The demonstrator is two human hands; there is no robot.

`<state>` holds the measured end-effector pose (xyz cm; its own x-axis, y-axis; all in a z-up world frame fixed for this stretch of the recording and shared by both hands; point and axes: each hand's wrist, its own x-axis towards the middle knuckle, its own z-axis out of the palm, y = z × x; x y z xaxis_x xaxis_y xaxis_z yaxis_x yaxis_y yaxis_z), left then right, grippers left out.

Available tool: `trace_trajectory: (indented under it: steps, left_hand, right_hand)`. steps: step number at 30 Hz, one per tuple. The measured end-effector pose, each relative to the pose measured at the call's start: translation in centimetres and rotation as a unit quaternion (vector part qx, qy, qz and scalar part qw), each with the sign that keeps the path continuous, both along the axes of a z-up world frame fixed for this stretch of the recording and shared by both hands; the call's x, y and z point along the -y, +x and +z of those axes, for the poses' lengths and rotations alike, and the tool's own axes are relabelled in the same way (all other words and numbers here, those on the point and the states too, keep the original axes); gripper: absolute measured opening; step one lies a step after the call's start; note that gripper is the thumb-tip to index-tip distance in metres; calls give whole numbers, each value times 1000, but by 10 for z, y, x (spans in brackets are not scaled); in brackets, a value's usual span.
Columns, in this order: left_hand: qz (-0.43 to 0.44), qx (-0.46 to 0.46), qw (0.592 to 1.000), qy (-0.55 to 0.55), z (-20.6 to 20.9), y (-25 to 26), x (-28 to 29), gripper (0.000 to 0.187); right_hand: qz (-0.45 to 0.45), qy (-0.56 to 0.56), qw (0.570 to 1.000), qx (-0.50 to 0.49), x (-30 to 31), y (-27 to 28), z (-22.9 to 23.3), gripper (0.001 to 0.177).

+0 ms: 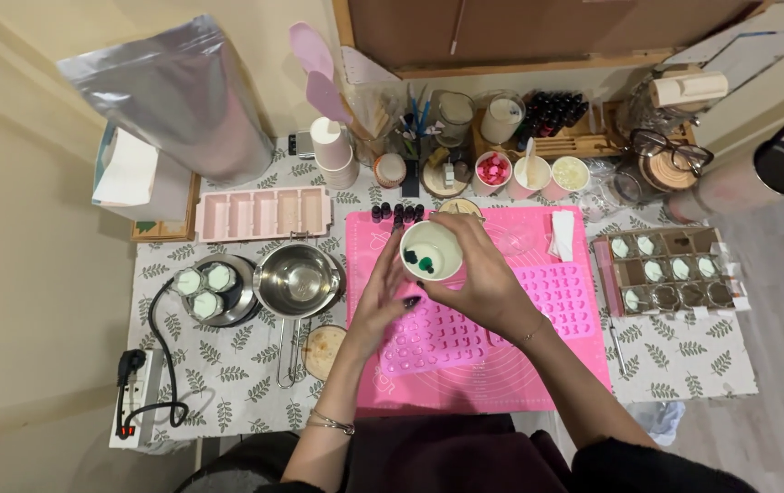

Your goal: Adding liquid dye to melted wax and stirring it in a paper cup, followed by cleaning the stirring tool.

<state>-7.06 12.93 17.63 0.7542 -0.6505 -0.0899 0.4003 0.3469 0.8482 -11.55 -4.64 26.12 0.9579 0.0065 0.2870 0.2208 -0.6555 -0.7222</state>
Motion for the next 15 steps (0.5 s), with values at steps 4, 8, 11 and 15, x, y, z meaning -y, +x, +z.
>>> trace_trajectory:
  steps: [4,8,11,15]
  left_hand:
    - [78,365,873,315,-4,-1,-3,116]
    - [225,452,790,349,-7,-6,16,110]
    - [289,419,786,351,-22,-7,25,103]
    - [327,378,803,323,-19,-3,24,94]
  right_hand:
    - [-19,0,999,-35,-1,4,1,78]
    - [-21,0,1000,-15,-8,12,-6,80]
    - [-21,-8,1000,6,-17,20,-20,83]
    - [-18,-21,998,58,-33,22,-36,83]
